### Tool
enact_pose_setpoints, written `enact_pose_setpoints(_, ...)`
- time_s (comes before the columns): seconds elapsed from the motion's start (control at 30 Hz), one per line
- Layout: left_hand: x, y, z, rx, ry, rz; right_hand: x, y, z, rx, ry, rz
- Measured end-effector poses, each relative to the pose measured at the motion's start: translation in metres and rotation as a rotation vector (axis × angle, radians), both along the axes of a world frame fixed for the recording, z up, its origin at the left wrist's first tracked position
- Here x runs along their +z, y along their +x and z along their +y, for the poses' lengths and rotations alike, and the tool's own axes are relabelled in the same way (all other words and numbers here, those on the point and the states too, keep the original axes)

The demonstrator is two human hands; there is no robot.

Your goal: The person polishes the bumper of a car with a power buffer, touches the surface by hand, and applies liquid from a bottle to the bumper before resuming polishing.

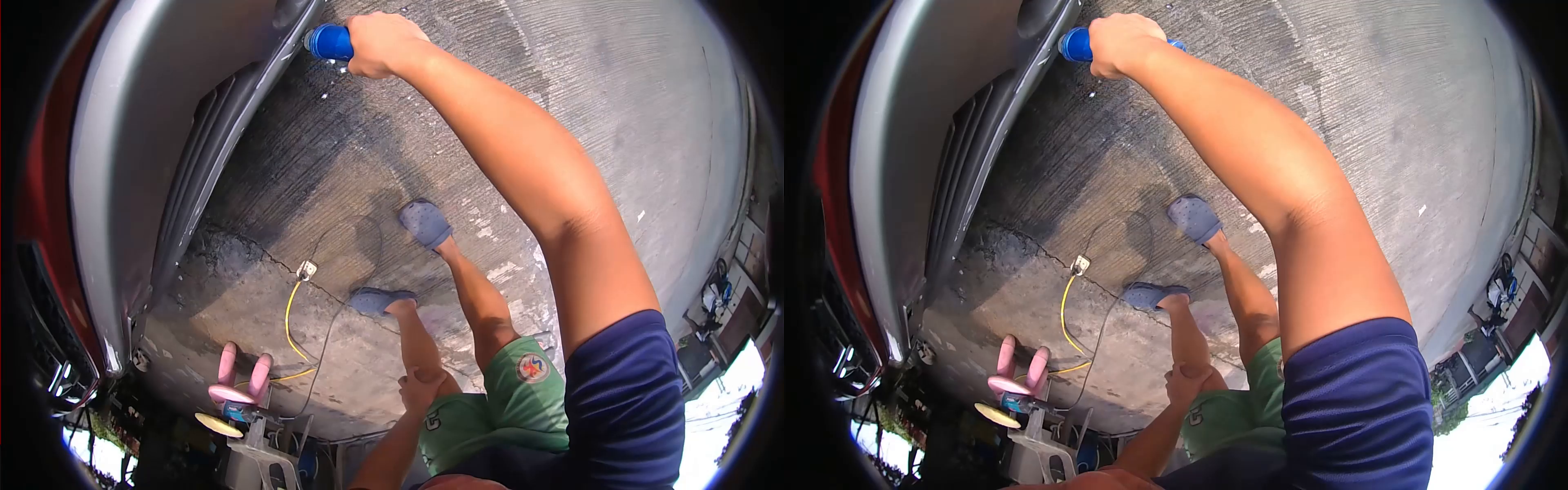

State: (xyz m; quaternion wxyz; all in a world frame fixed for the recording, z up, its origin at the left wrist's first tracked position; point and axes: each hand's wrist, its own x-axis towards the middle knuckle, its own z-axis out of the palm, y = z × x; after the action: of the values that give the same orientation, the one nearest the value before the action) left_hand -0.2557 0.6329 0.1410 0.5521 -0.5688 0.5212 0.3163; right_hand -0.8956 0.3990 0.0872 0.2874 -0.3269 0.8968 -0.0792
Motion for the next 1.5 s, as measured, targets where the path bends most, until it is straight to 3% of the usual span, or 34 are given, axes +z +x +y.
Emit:
enact_pose_setpoints(0.2,0.002,0.005,0.004,-0.024,-0.028,-0.010,-0.044,-0.028,0.027,-0.189,-0.216,0.056)
enact_pose_setpoints(0.3,0.006,0.008,0.003,0.008,-0.059,0.018,-0.041,-0.007,0.047,-0.130,-0.073,-0.017)
enact_pose_setpoints(0.37,0.008,0.019,0.007,0.050,-0.095,0.075,-0.019,0.020,0.064,-0.042,-0.087,-0.056)
enact_pose_setpoints(0.47,0.009,0.021,0.007,0.082,-0.057,0.077,0.060,0.078,0.078,0.015,-0.154,-0.209)
enact_pose_setpoints(0.63,0.007,0.026,0.013,0.035,-0.089,0.072,0.197,0.182,0.034,0.147,-0.162,-0.432)
enact_pose_setpoints(0.8,0.011,0.045,0.005,0.148,-0.119,0.084,0.245,0.267,-0.055,0.264,-0.188,-0.459)
enact_pose_setpoints(0.9,0.018,0.060,0.001,0.208,-0.122,0.121,0.246,0.298,-0.091,0.287,-0.242,-0.360)
enact_pose_setpoints(1.13,0.010,0.066,0.010,0.245,-0.126,0.125,0.255,0.263,-0.066,0.149,-0.227,-0.233)
enact_pose_setpoints(1.5,-0.002,0.043,0.022,0.284,-0.139,0.140,0.289,0.077,0.019,-0.127,-0.039,-0.011)
